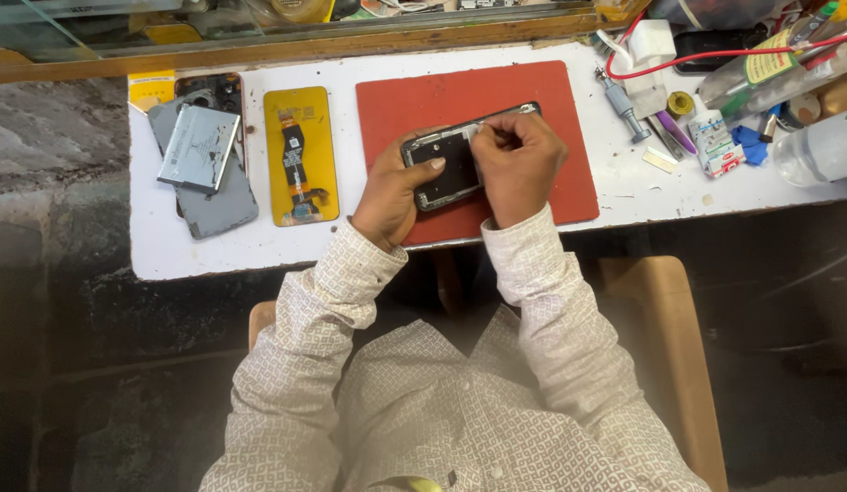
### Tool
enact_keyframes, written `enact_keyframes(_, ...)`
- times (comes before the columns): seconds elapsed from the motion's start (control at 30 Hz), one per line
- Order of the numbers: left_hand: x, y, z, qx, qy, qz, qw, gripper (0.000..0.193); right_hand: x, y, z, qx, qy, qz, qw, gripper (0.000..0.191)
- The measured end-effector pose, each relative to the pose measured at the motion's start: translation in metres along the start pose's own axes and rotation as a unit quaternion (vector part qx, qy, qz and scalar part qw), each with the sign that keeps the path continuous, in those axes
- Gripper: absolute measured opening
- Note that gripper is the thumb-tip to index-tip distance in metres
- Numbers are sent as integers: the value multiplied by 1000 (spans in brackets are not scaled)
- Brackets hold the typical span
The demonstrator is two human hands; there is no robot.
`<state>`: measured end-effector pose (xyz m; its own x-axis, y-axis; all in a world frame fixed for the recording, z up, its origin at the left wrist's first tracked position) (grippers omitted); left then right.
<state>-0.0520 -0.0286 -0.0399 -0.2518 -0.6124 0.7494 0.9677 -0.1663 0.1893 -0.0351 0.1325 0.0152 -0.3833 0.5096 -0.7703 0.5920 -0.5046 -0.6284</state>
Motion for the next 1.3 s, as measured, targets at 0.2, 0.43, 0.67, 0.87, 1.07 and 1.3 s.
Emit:
enact_keyframes(0.2,0,0,0,7,-7,-3,1000,42,14,-11,-7,14,4,2,1000,4)
enact_keyframes(0.43,0,-1,0,14,-14,-7,1000,44,17,-15,-10,12,27,-3,1000,4)
enact_keyframes(0.67,0,0,1,14,-11,-8,1000,44,17,-17,-11,2,23,23,999,1)
enact_keyframes(0.87,2,0,1,10,-8,-17,1000,43,19,-19,-11,-7,30,26,999,2)
enact_keyframes(1.07,3,0,2,3,2,-12,1000,43,24,-20,-11,-12,13,33,999,2)
enact_keyframes(1.3,3,2,2,-15,-10,-9,1000,43,35,-28,-12,25,20,63,997,2)
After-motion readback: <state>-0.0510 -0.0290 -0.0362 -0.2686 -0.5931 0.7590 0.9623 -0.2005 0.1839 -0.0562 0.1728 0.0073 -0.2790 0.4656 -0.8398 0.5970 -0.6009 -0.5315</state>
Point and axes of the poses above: each hand's wrist, its own y-axis away from the middle knuckle, its own z-axis out of the palm, x = y × z, the point moved 3 cm from there along -y, towards the middle knuckle, and after that the axes turned 14 degrees about x, right-handed, at the moved point
